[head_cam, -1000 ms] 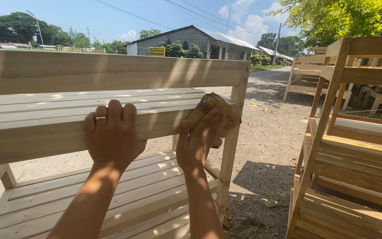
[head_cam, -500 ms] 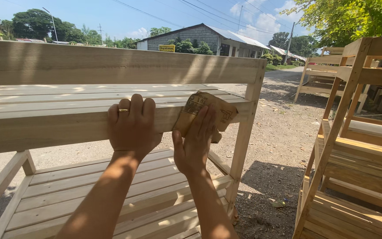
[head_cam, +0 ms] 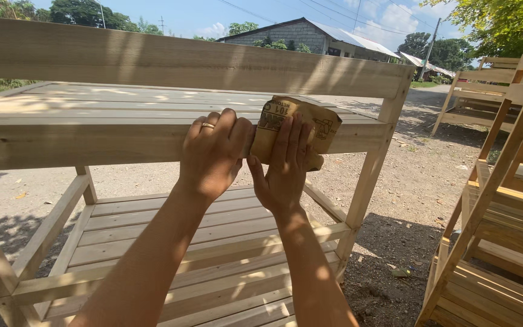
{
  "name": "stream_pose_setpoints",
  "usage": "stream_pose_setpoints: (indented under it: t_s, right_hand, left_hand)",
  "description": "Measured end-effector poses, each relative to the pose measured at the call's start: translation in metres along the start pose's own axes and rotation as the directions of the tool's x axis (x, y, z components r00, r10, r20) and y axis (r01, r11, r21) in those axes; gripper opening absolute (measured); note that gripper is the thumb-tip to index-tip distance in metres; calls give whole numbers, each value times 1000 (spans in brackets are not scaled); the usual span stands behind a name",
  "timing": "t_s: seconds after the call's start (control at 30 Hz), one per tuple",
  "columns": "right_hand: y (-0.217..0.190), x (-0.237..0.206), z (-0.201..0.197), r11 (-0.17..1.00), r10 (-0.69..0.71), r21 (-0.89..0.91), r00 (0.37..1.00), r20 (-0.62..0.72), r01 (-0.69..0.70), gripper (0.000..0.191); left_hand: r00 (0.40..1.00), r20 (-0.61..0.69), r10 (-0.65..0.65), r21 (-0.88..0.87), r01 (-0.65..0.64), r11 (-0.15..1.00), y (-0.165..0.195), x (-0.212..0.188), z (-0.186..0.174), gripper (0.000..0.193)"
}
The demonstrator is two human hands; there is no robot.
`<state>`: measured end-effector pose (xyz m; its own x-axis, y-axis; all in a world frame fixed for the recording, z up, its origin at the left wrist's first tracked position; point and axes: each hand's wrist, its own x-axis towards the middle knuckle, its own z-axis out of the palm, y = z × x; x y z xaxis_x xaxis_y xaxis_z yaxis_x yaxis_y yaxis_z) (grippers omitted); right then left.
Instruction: The person sands a small unfinished wooden shelf unit outdoors, rubbing sandpaper over the slatted shelves, top rails, side panels and edges. They rotate and reposition the furniture between sections to reach different surfaces, working over the frame piece by piece.
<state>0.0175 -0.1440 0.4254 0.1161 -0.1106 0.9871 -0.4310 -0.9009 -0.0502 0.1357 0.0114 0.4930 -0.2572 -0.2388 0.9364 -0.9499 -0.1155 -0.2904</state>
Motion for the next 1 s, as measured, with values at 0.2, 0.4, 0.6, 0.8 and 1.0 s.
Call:
stream_pose_setpoints:
  t_s: [0.2,0.4,0.6,0.8,1.0]
  right_hand:
    - [7,25,-34,945,328,34,935,-131,-327,86]
    - [-145,-25,70,989,-128,97,978,164,114,95]
    - [-62,-2,28,979,-198,-37,980,14,198,79]
    - [-5,24,-7,902,425,-24,897,-123,-431,86]
    - [-92,5,48,978,201,-19,964,-173,-208,77]
  left_hand:
    - [987,-98,-128,158,142,977,-38,-97,-55,35]
    - [926,-169,-339,258,373,891,-39,-139,-39,27]
    - [918,-259,-300,226,360,905,-51,-125,-38,44]
    - [898,-209,-387,244,431,869,-74,-107,-64,64]
    - [859,-101,-501,66,509,858,-74,-180,-82,54]
